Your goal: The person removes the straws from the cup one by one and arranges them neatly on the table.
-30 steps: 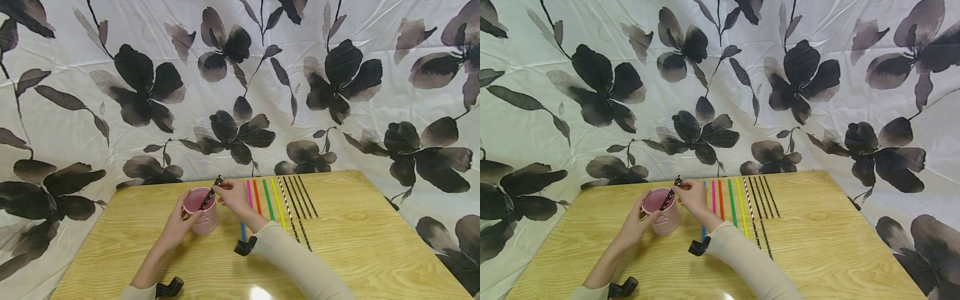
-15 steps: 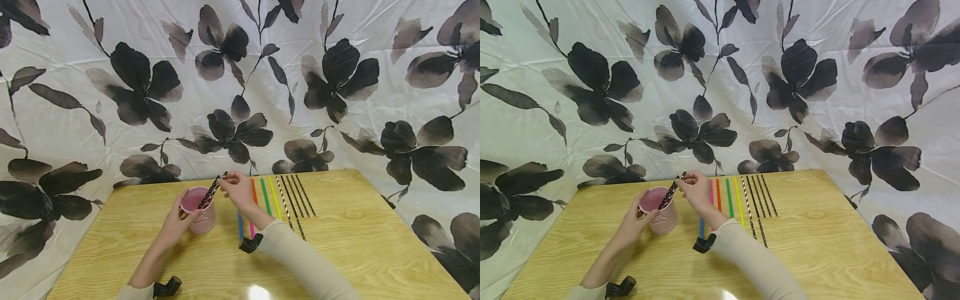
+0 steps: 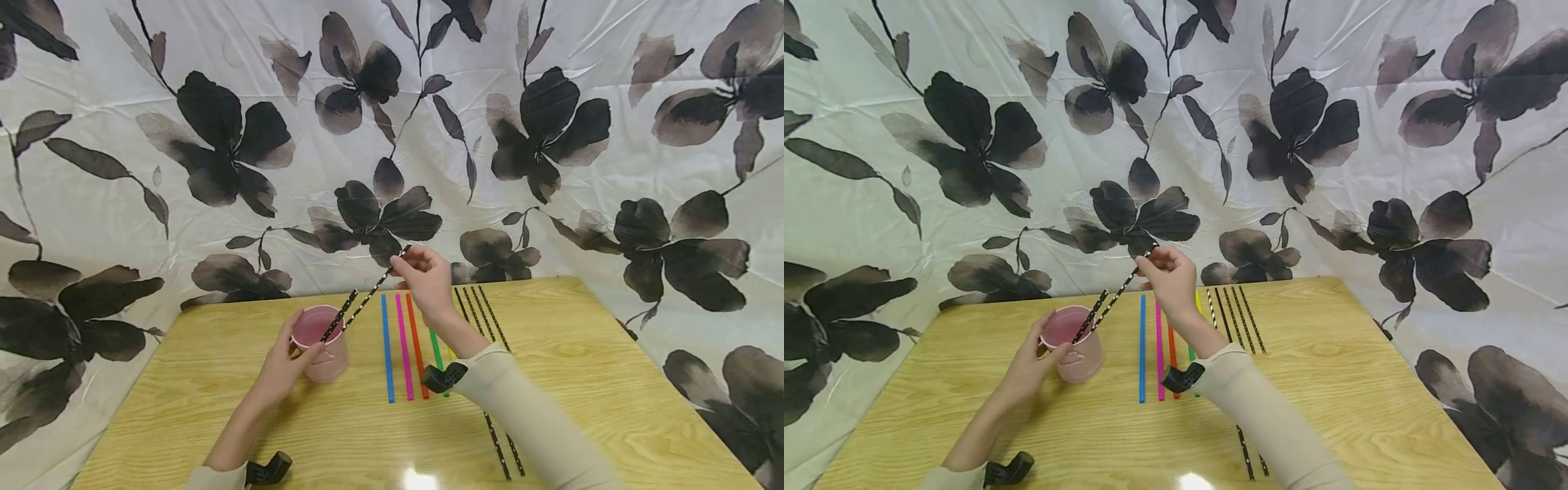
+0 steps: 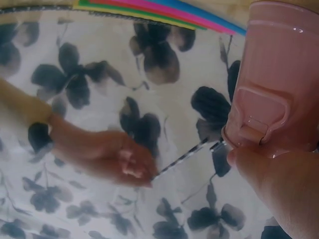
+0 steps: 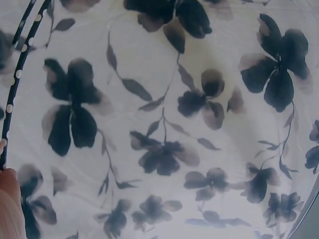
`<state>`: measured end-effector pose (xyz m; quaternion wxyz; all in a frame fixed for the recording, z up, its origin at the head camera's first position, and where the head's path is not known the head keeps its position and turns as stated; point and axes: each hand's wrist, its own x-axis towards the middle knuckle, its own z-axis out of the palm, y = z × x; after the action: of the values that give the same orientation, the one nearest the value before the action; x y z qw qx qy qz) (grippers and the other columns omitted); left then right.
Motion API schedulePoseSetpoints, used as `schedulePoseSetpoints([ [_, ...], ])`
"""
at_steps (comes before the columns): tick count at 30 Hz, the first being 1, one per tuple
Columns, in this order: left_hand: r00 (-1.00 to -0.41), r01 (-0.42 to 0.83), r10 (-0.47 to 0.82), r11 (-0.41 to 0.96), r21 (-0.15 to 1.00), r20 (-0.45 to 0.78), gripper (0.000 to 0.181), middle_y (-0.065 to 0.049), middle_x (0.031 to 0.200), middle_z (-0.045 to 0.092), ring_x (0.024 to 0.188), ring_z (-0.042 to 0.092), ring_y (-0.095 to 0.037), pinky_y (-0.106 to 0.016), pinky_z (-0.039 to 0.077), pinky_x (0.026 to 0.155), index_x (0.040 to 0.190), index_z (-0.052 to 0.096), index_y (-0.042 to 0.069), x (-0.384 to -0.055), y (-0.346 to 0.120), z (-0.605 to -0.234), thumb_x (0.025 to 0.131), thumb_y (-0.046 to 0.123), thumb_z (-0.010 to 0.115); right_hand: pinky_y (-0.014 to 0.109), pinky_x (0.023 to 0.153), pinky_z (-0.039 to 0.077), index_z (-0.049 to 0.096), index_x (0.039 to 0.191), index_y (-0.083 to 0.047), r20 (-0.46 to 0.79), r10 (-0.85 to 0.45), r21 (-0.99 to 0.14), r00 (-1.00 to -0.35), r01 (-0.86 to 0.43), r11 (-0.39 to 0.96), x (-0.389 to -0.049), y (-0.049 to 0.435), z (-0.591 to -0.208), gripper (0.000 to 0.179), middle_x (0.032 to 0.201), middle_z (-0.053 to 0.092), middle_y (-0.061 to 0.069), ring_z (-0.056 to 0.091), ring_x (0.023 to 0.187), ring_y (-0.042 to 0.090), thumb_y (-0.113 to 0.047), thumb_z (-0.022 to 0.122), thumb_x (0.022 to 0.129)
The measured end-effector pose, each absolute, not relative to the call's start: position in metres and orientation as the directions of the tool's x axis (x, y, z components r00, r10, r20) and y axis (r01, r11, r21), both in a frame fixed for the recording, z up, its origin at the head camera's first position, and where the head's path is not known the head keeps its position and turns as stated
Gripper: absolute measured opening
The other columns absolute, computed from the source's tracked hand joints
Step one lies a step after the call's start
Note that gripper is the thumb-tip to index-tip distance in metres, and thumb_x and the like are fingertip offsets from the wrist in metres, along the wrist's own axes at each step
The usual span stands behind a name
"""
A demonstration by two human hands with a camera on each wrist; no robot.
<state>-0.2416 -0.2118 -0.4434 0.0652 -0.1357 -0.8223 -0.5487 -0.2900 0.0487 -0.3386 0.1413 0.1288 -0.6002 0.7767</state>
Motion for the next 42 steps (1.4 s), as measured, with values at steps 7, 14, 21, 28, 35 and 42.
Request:
schedulePoseSetpoints([
  [7,-0.956,0.287,0.171,0.375,0.881,0.239,0.074,-0.022,0.134,0.029,0.121,0.03,-0.038,-0.048,0.032,0.094,0.141,0.015,0.012,-0.232,-0.207,-0.429,0.084,0.027,0.06,0.036,0.052,0.052,0.057,0.087,-0.002,0.423,0.097,-0.871,-0.901,-0.434,-0.232,-0.283,0.088,-0.317,0.02,0.077,0.061,0.01,0.063,0.067,0.024,-0.01,0.071,0.075],
  [14,-0.954,0.294,0.171,0.365,0.883,0.247,0.074,-0.021,0.134,0.029,0.121,0.029,-0.039,-0.051,0.031,0.094,0.141,0.015,0.014,-0.232,-0.209,-0.432,0.084,0.029,0.06,0.034,0.052,0.052,0.053,0.099,0.005,0.424,0.068,-0.885,-0.903,-0.429,-0.181,-0.276,0.126,-0.314,0.031,0.078,0.062,0.01,0.061,0.06,0.017,-0.006,0.07,0.075],
  [21,-0.951,0.306,0.161,0.387,0.87,0.263,0.075,-0.014,0.135,0.03,0.122,0.031,-0.032,-0.047,0.029,0.096,0.141,0.015,0.025,-0.245,-0.215,-0.451,0.082,0.037,0.06,0.032,0.051,0.052,0.053,0.1,0.008,0.423,0.035,-0.903,-0.906,-0.424,-0.067,-0.268,0.161,-0.326,0.032,0.079,0.062,0.012,0.058,0.058,0.019,-0.007,0.069,0.076],
  [28,-0.952,0.303,0.155,0.384,0.872,0.263,0.075,-0.015,0.135,0.029,0.122,0.03,-0.033,-0.048,0.029,0.096,0.141,0.016,0.021,-0.244,-0.214,-0.448,0.082,0.036,0.06,0.039,0.053,0.052,0.055,0.1,0.007,0.371,0.016,-0.928,-0.929,-0.37,0.051,-0.26,0.186,-0.346,0.032,0.079,0.062,0.014,0.059,0.057,0.017,-0.011,0.069,0.076],
  [35,-0.953,0.297,0.167,0.376,0.877,0.251,0.074,-0.02,0.136,0.027,0.122,0.028,-0.038,-0.051,0.029,0.095,0.141,0.015,0.01,-0.232,-0.207,-0.428,0.084,0.029,0.06,0.038,0.054,0.052,0.057,0.1,0.003,0.3,0.004,-0.947,-0.954,-0.297,0.126,-0.254,0.2,-0.368,0.029,0.081,0.062,0.015,0.059,0.06,0.02,-0.013,0.068,0.077],
  [42,-0.953,0.298,0.169,0.377,0.877,0.252,0.074,-0.022,0.134,0.027,0.121,0.029,-0.04,-0.05,0.03,0.094,0.14,0.015,0.007,-0.229,-0.205,-0.425,0.085,0.029,0.059,0.043,0.056,0.051,0.058,0.103,0.004,0.22,-0.033,-0.952,-0.975,-0.222,0.211,-0.247,0.208,-0.389,0.035,0.085,0.061,0.021,0.059,0.061,0.021,-0.017,0.069,0.077],
])
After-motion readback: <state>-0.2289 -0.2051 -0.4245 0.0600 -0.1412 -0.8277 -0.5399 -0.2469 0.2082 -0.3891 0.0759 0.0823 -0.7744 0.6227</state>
